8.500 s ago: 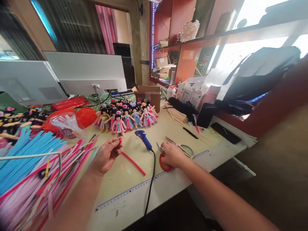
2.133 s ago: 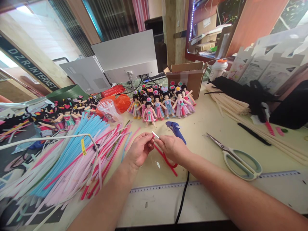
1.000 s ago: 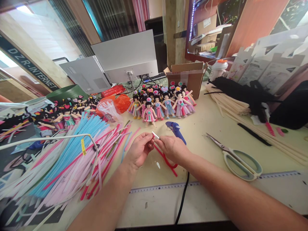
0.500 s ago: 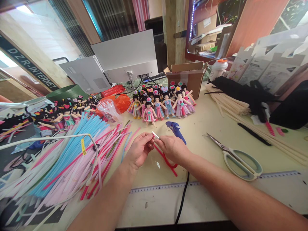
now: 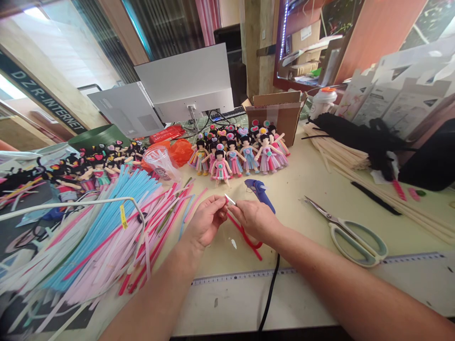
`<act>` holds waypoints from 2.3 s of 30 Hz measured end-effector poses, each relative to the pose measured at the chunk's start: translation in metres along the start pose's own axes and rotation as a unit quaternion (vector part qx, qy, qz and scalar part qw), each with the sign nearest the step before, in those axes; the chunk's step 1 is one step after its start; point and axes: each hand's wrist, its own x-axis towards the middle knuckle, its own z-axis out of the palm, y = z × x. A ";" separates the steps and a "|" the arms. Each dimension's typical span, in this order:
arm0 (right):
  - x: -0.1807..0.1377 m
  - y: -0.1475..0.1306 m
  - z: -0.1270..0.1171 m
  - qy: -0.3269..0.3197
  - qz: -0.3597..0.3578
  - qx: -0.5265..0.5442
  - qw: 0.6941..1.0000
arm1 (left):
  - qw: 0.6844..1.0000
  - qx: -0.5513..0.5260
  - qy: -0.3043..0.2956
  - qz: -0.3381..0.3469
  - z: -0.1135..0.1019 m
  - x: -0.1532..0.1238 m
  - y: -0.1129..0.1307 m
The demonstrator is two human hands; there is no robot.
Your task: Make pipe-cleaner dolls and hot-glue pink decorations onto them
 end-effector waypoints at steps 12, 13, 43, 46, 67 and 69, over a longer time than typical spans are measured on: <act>0.000 0.001 0.000 0.001 0.003 0.020 1.000 | 1.000 -0.001 0.002 0.001 0.000 0.000 0.000; 0.000 0.001 0.000 0.001 0.004 0.023 1.000 | 1.000 -0.002 0.002 0.001 0.000 0.001 -0.001; -0.063 0.027 -0.084 -0.138 0.109 -0.063 0.983 | 0.998 -0.026 0.026 0.044 -0.006 0.006 0.007; -0.070 0.053 -0.081 -0.114 0.151 -0.091 0.978 | 0.999 -0.025 0.013 0.041 -0.003 0.002 0.008; 0.007 -0.019 -0.037 0.088 0.050 0.288 0.952 | 0.996 0.028 -0.023 0.085 0.003 0.000 -0.001; 0.007 -0.019 -0.035 0.077 0.070 0.326 0.940 | 0.995 0.033 -0.023 0.086 0.003 0.000 -0.002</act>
